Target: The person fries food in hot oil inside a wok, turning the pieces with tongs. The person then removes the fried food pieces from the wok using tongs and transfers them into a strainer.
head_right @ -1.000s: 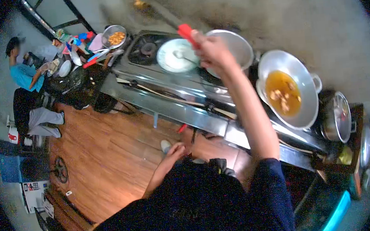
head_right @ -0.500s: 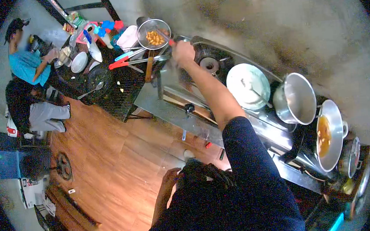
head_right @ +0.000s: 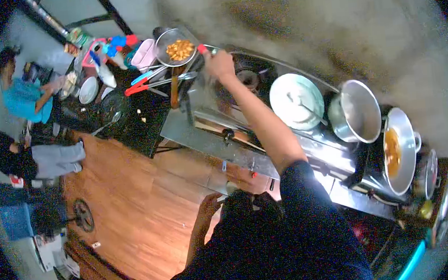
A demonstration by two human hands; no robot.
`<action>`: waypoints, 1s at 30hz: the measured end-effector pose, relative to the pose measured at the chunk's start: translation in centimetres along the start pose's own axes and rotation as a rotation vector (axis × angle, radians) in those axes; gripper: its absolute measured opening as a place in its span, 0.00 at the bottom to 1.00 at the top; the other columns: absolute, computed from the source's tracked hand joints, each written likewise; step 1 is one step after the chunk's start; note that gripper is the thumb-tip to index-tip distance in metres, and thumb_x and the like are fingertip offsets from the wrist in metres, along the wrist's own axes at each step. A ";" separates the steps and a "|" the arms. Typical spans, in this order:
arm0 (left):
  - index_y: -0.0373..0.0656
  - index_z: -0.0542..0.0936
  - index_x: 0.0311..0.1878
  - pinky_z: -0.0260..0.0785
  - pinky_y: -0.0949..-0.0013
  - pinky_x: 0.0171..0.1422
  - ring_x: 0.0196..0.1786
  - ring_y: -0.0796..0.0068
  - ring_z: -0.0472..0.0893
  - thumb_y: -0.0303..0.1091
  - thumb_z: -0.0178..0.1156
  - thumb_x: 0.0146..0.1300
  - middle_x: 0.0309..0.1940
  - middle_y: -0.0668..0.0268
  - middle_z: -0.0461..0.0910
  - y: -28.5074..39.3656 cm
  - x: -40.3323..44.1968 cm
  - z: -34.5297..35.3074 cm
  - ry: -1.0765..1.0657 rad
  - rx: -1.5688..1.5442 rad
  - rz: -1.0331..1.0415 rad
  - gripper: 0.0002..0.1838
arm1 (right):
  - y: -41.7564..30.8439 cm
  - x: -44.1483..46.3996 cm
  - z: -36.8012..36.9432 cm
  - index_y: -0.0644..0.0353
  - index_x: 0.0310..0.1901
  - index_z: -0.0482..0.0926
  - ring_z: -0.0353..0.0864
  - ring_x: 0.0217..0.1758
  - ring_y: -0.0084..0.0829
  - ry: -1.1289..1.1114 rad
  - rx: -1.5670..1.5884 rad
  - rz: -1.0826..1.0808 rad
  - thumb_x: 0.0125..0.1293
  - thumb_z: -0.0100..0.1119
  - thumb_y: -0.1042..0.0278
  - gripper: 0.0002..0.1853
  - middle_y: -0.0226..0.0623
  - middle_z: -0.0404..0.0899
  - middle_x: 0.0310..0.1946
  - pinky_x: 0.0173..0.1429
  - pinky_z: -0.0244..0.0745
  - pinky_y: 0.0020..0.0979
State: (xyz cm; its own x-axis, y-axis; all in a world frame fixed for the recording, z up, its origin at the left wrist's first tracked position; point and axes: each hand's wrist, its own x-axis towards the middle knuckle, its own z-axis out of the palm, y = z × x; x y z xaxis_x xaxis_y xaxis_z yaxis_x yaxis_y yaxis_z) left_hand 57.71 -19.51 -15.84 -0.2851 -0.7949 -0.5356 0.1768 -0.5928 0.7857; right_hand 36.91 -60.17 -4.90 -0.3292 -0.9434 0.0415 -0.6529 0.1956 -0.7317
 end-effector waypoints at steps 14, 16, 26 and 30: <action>0.41 0.71 0.55 0.65 0.68 0.60 0.54 0.72 0.76 0.40 0.52 0.70 0.51 0.60 0.77 0.0 4.3 20.1 -0.573 0.356 -0.115 0.17 | 16.3 -45.2 -52.9 0.61 0.39 0.74 0.58 0.16 0.13 0.262 0.521 0.562 0.69 0.50 0.49 0.19 0.21 0.64 0.17 0.17 0.48 0.19; 0.41 0.70 0.57 0.66 0.67 0.63 0.55 0.69 0.77 0.47 0.47 0.71 0.52 0.58 0.77 -0.4 3.5 24.3 -0.684 0.481 -0.107 0.21 | 19.5 -48.7 -57.7 0.59 0.31 0.72 0.54 0.12 0.13 0.385 0.470 0.670 0.72 0.45 0.48 0.21 0.20 0.60 0.13 0.14 0.45 0.19; 0.41 0.70 0.56 0.66 0.68 0.61 0.54 0.71 0.77 0.44 0.47 0.72 0.50 0.60 0.77 -6.0 -0.9 39.5 -0.766 0.525 -0.183 0.19 | 39.0 -51.7 -72.0 0.73 0.23 0.76 0.70 0.16 0.32 0.195 -0.444 0.584 0.66 0.54 0.49 0.28 0.50 0.70 0.13 0.26 0.64 0.38; 0.42 0.71 0.56 0.66 0.69 0.59 0.53 0.72 0.77 0.42 0.48 0.72 0.50 0.61 0.77 -7.5 -2.3 39.9 -0.666 0.490 -0.199 0.16 | 40.8 -49.9 -71.3 0.75 0.25 0.76 0.75 0.18 0.36 0.136 -0.465 0.606 0.65 0.53 0.46 0.30 0.54 0.71 0.14 0.28 0.68 0.39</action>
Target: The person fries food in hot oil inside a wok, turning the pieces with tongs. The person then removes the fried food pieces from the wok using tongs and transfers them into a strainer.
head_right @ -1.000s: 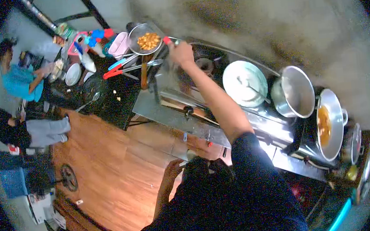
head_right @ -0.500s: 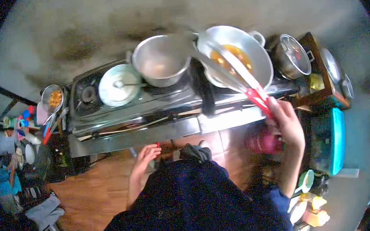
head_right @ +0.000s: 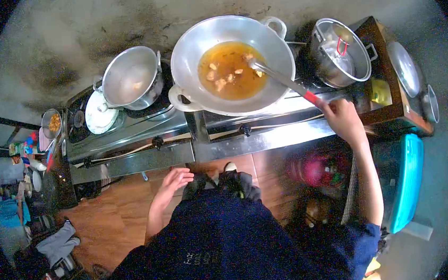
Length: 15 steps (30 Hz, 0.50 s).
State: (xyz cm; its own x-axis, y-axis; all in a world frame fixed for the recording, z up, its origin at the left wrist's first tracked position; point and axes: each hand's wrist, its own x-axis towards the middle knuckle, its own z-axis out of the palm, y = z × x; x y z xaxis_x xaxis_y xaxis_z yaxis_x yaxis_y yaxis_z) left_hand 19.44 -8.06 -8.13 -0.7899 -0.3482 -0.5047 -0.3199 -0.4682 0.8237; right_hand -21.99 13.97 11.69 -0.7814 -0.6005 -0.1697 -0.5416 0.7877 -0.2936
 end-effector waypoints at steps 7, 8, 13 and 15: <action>0.43 0.71 0.56 0.66 0.69 0.59 0.54 0.71 0.77 0.44 0.49 0.71 0.51 0.61 0.76 -0.3 0.3 0.7 0.117 -0.012 -0.030 0.18 | -0.4 2.1 1.6 0.69 0.20 0.76 0.71 0.13 0.25 -0.184 0.233 0.112 0.63 0.51 0.38 0.34 0.33 0.69 0.10 0.19 0.65 0.30; 0.42 0.71 0.56 0.66 0.69 0.59 0.54 0.71 0.77 0.44 0.49 0.71 0.51 0.61 0.76 -0.2 0.5 0.6 0.126 -0.012 -0.018 0.18 | -0.3 2.6 2.1 0.69 0.20 0.77 0.70 0.13 0.25 -0.190 0.256 0.111 0.63 0.51 0.39 0.34 0.33 0.69 0.10 0.19 0.65 0.30; 0.42 0.71 0.56 0.65 0.69 0.60 0.54 0.70 0.77 0.45 0.48 0.71 0.51 0.61 0.76 0.5 0.9 0.5 0.166 -0.002 0.017 0.19 | 0.1 4.8 4.2 0.68 0.21 0.78 0.70 0.13 0.24 -0.188 0.295 0.053 0.63 0.50 0.39 0.33 0.33 0.70 0.11 0.20 0.65 0.28; 0.42 0.71 0.56 0.65 0.69 0.60 0.54 0.70 0.77 0.45 0.48 0.72 0.52 0.61 0.76 0.1 0.9 0.3 0.171 -0.010 0.018 0.19 | 0.0 5.2 4.3 0.69 0.22 0.78 0.72 0.15 0.25 -0.203 0.286 0.037 0.62 0.50 0.39 0.33 0.35 0.72 0.12 0.22 0.67 0.30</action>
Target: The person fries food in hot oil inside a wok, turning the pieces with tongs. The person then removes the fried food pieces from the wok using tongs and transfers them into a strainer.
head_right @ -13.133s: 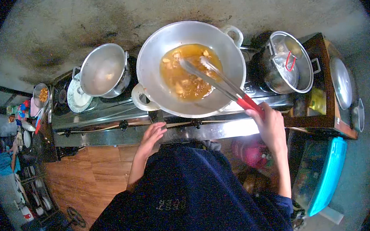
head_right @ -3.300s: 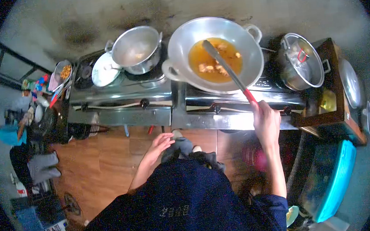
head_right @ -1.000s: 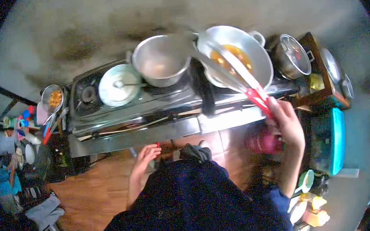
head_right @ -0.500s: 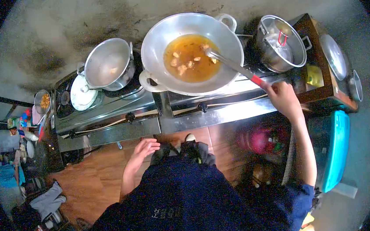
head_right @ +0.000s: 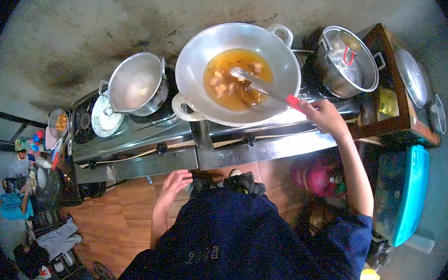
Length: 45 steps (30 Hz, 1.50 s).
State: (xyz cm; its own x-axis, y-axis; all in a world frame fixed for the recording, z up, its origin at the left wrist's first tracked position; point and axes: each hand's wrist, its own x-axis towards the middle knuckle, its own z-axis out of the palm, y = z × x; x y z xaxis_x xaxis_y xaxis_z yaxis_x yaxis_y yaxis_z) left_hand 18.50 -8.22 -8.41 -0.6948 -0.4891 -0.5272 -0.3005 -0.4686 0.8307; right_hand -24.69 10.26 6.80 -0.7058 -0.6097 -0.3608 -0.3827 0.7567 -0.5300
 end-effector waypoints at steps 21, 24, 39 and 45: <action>0.42 0.70 0.57 0.65 0.69 0.61 0.55 0.69 0.76 0.45 0.47 0.72 0.53 0.60 0.75 -0.9 0.1 1.0 0.013 -0.033 -0.005 0.19 | 0.0 -1.3 0.1 0.61 0.24 0.71 0.53 0.11 0.13 -0.174 0.204 0.125 0.66 0.51 0.42 0.27 0.19 0.58 0.11 0.15 0.43 0.22; 0.42 0.71 0.57 0.65 0.70 0.60 0.55 0.70 0.77 0.44 0.47 0.72 0.52 0.61 0.76 -0.8 0.0 1.2 0.018 -0.045 0.000 0.18 | -0.3 -1.8 0.5 0.59 0.24 0.70 0.51 0.11 0.12 -0.234 0.306 0.158 0.66 0.51 0.41 0.26 0.17 0.56 0.12 0.15 0.42 0.21; 0.43 0.71 0.56 0.65 0.70 0.60 0.54 0.71 0.77 0.45 0.48 0.71 0.52 0.62 0.76 -0.9 -0.1 1.2 0.036 -0.035 -0.014 0.18 | 0.1 -0.9 3.9 0.65 0.24 0.76 0.62 0.14 0.16 -0.256 0.239 0.059 0.65 0.51 0.41 0.29 0.24 0.66 0.14 0.17 0.56 0.22; 0.43 0.71 0.56 0.65 0.71 0.59 0.54 0.71 0.77 0.45 0.48 0.72 0.52 0.61 0.76 -1.3 -0.3 0.8 0.036 -0.045 -0.008 0.18 | -0.3 -1.4 3.6 0.63 0.26 0.74 0.58 0.12 0.15 -0.266 0.333 0.144 0.67 0.50 0.42 0.27 0.21 0.63 0.13 0.15 0.50 0.21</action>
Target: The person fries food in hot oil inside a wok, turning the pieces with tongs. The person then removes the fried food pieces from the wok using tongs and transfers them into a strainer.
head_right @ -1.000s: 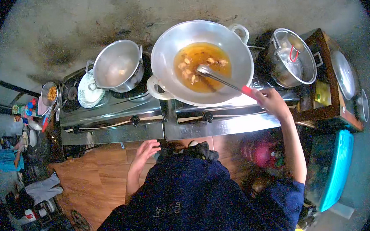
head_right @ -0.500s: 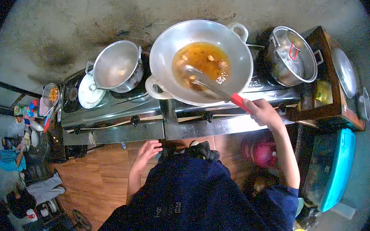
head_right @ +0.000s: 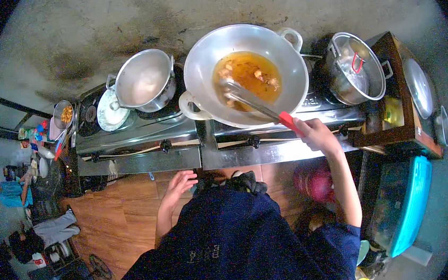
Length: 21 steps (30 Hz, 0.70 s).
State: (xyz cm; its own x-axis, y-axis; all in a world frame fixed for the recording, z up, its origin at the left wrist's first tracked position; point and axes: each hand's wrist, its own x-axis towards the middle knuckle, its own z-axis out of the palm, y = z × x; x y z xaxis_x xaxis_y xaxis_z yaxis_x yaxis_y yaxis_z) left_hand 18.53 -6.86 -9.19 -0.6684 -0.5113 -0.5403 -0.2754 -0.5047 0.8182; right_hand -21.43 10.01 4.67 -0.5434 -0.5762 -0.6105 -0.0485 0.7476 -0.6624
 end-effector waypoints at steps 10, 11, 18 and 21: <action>0.43 0.71 0.57 0.66 0.71 0.59 0.54 0.70 0.77 0.44 0.49 0.71 0.52 0.60 0.76 -0.5 0.4 0.2 -0.024 -0.009 0.008 0.19 | 0.0 2.6 -0.1 0.59 0.27 0.71 0.54 0.09 0.12 -0.052 0.231 -0.025 0.67 0.50 0.44 0.24 0.17 0.58 0.12 0.12 0.45 0.19; 0.42 0.71 0.57 0.66 0.71 0.59 0.54 0.70 0.77 0.44 0.49 0.71 0.52 0.60 0.76 -0.4 0.5 0.1 -0.025 -0.007 0.004 0.19 | -0.2 2.9 0.1 0.59 0.26 0.71 0.54 0.09 0.12 -0.046 0.234 -0.034 0.67 0.51 0.44 0.24 0.16 0.58 0.11 0.11 0.45 0.19; 0.42 0.71 0.57 0.66 0.71 0.59 0.54 0.71 0.77 0.45 0.49 0.71 0.53 0.60 0.76 0.1 0.3 0.3 -0.022 0.012 -0.005 0.19 | -2.2 4.2 0.4 0.69 0.37 0.77 0.59 0.11 0.16 0.053 -0.005 -0.023 0.67 0.50 0.44 0.28 0.22 0.62 0.12 0.14 0.53 0.23; 0.42 0.71 0.57 0.66 0.71 0.59 0.54 0.71 0.77 0.45 0.49 0.71 0.52 0.61 0.76 -0.2 0.5 0.3 -0.030 0.008 -0.006 0.19 | -2.4 4.4 0.2 0.69 0.40 0.80 0.62 0.13 0.19 0.084 -0.113 -0.118 0.67 0.49 0.45 0.28 0.25 0.64 0.13 0.16 0.57 0.26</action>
State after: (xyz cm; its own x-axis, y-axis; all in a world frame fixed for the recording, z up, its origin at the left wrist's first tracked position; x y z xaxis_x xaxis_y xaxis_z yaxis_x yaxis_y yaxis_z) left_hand 18.00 -6.84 -9.55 -0.6872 -0.4872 -0.5388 -0.2845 -0.5020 0.8167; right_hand -23.48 5.61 3.49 -0.5960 -0.6363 -0.4899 -0.2078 0.7115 -0.6713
